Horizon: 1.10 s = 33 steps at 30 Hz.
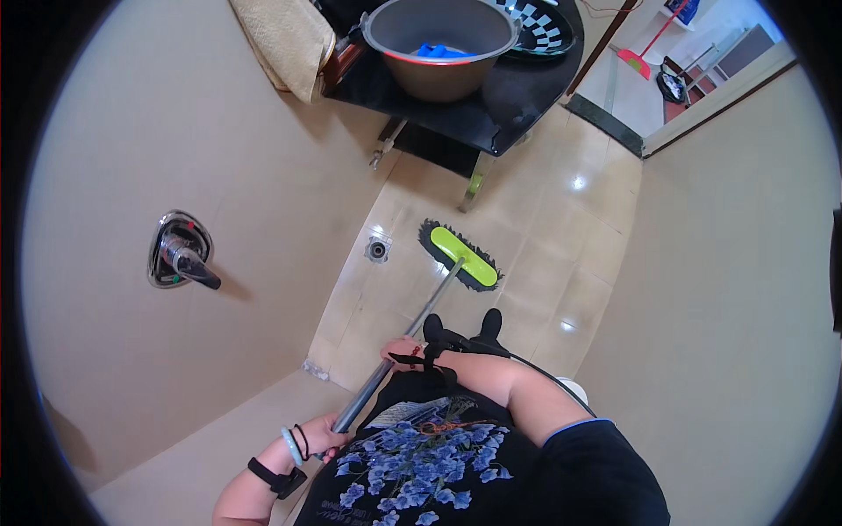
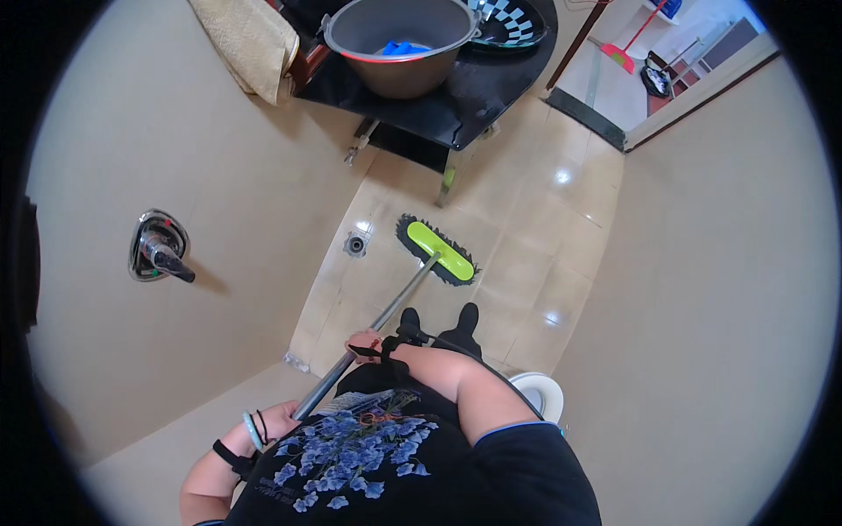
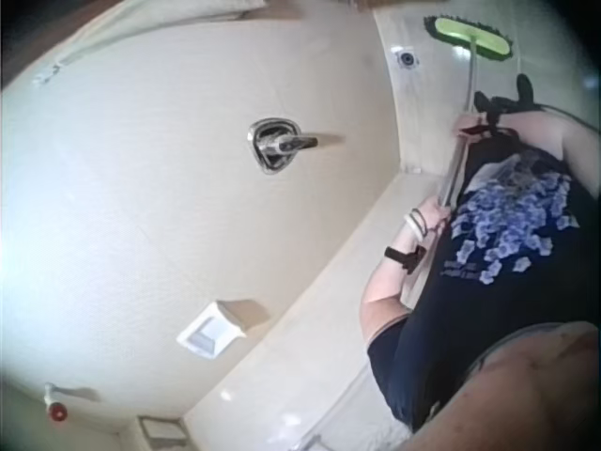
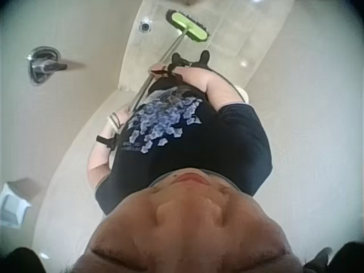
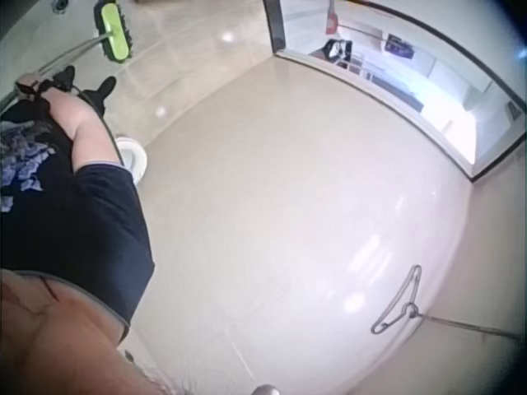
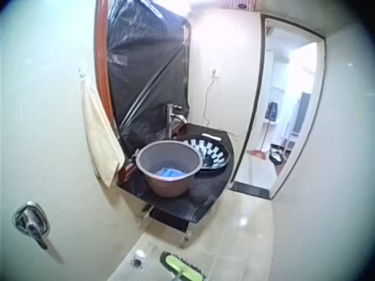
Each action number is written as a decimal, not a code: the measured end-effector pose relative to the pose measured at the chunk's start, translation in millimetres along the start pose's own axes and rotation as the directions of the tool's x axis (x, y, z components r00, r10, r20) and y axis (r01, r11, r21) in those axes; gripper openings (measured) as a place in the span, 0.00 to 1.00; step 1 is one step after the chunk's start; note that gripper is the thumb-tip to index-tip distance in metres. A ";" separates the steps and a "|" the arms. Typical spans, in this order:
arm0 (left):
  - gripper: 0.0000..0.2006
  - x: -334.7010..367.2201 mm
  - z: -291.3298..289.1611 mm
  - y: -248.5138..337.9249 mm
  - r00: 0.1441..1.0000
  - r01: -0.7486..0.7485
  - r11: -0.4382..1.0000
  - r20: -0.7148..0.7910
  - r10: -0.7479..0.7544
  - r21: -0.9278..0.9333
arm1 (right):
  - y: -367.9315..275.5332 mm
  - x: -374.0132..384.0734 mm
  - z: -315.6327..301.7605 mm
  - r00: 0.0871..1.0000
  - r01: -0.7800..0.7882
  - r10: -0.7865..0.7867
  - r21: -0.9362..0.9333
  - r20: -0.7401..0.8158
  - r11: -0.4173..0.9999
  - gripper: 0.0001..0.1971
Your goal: Mop the floor in the bathroom.
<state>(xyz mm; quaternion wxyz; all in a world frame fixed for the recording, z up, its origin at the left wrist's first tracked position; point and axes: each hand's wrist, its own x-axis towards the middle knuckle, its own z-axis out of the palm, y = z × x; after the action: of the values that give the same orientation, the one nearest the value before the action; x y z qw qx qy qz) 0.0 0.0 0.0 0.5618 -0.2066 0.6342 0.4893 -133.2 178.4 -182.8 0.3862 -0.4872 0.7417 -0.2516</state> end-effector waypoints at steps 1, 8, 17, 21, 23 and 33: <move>0.06 7.3 -1.7 1.0 1.000 0.002 1.000 0.003 -0.002 -0.008 | 6.4 -2.3 -0.9 0.999 0.007 -0.006 0.020 -0.052 1.000 0.13; 0.06 45.1 5.5 27.2 0.995 -0.074 0.996 0.056 0.077 -0.055 | 32.9 -33.2 -15.1 0.983 -0.069 0.066 -0.015 -0.174 0.997 0.11; 0.06 92.6 41.5 51.9 0.993 -0.082 0.993 0.076 0.089 -0.090 | 82.9 -70.9 -2.0 0.947 -0.203 0.171 -0.095 -0.274 0.975 0.06; 0.07 90.8 58.0 65.5 0.987 -0.081 0.987 0.128 0.099 -0.135 | 115.7 -72.3 27.8 0.939 -0.245 0.212 -0.093 -0.272 0.965 0.07; 0.08 101.3 62.4 15.7 0.990 -0.080 0.974 0.099 0.102 -0.213 | 79.8 -84.2 2.9 0.971 -0.212 0.210 -0.001 -0.110 0.977 0.09; 0.06 105.6 111.8 93.8 0.998 -0.034 0.968 -0.060 0.020 -0.248 | 147.3 -111.4 3.4 0.987 -0.024 0.033 0.055 -0.159 0.998 0.04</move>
<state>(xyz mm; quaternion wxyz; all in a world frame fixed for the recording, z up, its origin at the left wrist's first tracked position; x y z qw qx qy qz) -49.0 166.6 -47.8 0.5066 -0.2806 0.5862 0.5666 -183.0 339.3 -258.6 0.3421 -0.4445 0.7701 -0.3039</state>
